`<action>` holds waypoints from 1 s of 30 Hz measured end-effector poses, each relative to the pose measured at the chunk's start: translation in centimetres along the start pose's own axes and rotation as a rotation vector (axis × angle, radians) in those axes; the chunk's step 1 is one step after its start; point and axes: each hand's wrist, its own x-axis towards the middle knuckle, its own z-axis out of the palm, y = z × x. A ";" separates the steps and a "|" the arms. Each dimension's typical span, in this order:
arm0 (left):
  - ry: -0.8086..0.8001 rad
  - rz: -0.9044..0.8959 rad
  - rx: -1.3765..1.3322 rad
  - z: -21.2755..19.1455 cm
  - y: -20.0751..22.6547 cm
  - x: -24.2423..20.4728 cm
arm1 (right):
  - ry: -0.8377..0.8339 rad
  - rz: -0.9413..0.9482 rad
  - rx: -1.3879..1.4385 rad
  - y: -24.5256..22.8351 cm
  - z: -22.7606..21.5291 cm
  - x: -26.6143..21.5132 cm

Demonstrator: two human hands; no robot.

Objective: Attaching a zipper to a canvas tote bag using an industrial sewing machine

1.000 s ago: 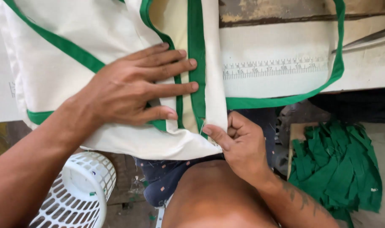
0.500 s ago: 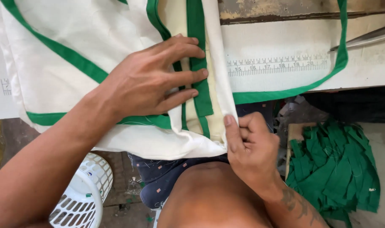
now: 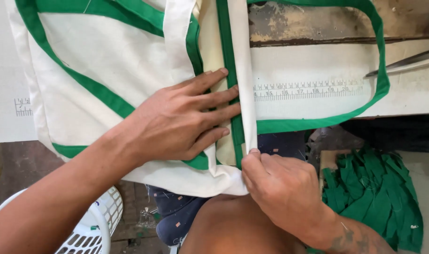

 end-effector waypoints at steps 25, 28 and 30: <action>0.051 -0.237 -0.006 2.1 -1.5 1.1 | -0.046 0.217 -0.044 -2.2 0.9 -1.3; 0.044 -0.235 -0.008 2.1 -1.6 1.3 | -0.076 0.472 0.293 -0.7 0.5 -2.7; 0.055 -0.246 0.002 2.2 -1.3 1.1 | -0.094 0.585 0.403 0.9 1.5 -3.3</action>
